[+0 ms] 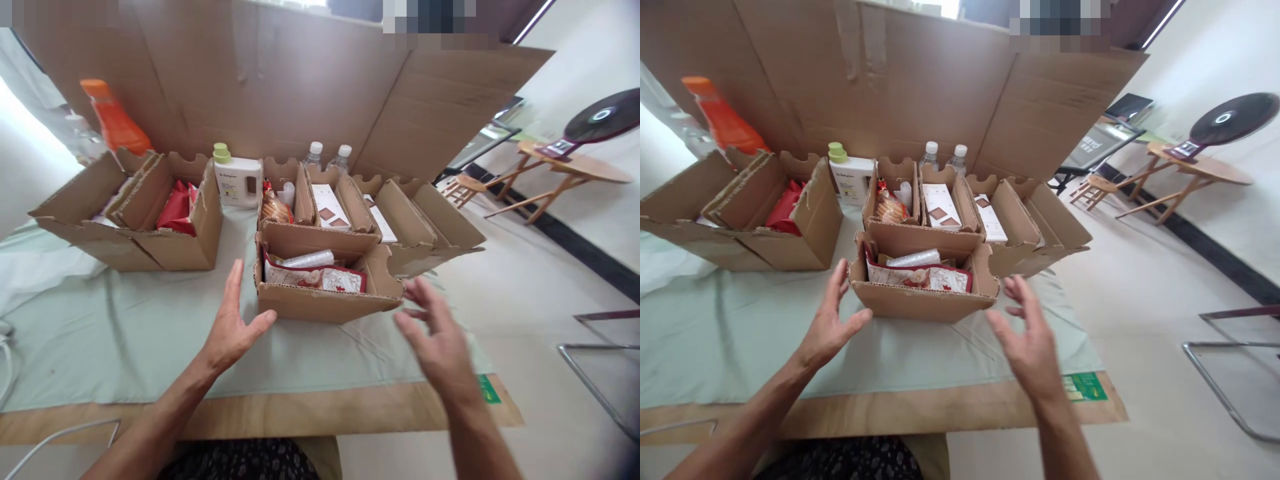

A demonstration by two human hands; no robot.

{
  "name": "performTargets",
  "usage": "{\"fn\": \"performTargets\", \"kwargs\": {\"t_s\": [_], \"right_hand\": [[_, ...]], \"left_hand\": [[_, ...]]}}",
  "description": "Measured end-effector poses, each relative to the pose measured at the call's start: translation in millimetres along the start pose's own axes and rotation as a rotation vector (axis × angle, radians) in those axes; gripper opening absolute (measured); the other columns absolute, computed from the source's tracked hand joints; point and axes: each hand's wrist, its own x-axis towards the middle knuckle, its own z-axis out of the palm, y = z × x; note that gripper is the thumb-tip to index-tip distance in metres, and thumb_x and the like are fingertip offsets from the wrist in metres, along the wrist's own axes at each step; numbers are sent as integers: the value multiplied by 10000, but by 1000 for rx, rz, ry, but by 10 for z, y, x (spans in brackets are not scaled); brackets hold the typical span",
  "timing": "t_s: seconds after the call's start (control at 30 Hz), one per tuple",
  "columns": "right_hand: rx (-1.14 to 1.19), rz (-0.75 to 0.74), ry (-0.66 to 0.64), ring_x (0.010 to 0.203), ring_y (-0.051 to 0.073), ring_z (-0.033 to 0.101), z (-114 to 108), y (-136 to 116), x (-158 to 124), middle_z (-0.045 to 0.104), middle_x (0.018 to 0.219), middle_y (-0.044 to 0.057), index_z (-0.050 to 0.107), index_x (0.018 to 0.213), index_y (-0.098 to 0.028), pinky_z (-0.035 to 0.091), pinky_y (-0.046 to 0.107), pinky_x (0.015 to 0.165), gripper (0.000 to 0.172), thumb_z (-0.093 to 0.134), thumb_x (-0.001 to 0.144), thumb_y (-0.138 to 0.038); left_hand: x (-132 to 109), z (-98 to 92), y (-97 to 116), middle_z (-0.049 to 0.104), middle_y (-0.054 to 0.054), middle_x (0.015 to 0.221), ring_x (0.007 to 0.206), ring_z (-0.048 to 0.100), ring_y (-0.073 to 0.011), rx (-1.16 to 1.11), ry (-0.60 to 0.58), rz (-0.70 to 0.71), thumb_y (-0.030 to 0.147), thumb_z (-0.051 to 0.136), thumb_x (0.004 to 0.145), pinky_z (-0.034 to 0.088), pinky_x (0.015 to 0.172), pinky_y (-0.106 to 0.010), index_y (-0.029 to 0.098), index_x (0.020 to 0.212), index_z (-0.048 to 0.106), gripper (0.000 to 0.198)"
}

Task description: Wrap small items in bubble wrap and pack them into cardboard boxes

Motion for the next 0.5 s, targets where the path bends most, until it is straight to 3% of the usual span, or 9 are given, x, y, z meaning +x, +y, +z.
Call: {"fn": "performTargets", "kwargs": {"t_s": [0.13,0.23,0.37,0.5], "right_hand": [[218,127,-60,1065,289,676,582,128,-378,687,1263,157,583,1335,-176,546,477,947,692,613,882,-698],[313,134,-26,1149,308,644,681,-49,-599,680,1260,153,584,1332,-173,500,485,1017,624,580,930,-650],[399,12,-50,1335,308,544,631,-506,-755,591,1434,142,497,1472,-205,397,488,1148,603,538,990,-565],[480,-139,-149,1349,299,528,603,-962,-564,564,1468,135,466,1519,-217,385,483,1171,649,537,987,-582]], "left_hand": [[-95,218,-68,377,-198,1637,1539,334,-399,-211,-154,-94,627,759,798,244,1275,-602,196,1624,247,1063],[-260,195,5,386,-195,1630,1544,318,-404,-258,-159,-83,653,779,766,213,1286,-601,188,1612,272,1090],[-507,-230,72,438,-173,1598,1543,318,-401,-206,-87,-69,651,793,759,173,1301,-591,200,1564,374,1014],[-384,-657,278,508,-161,1536,1522,350,-404,-232,124,105,691,806,719,187,1299,-584,186,1515,437,1013]]}}
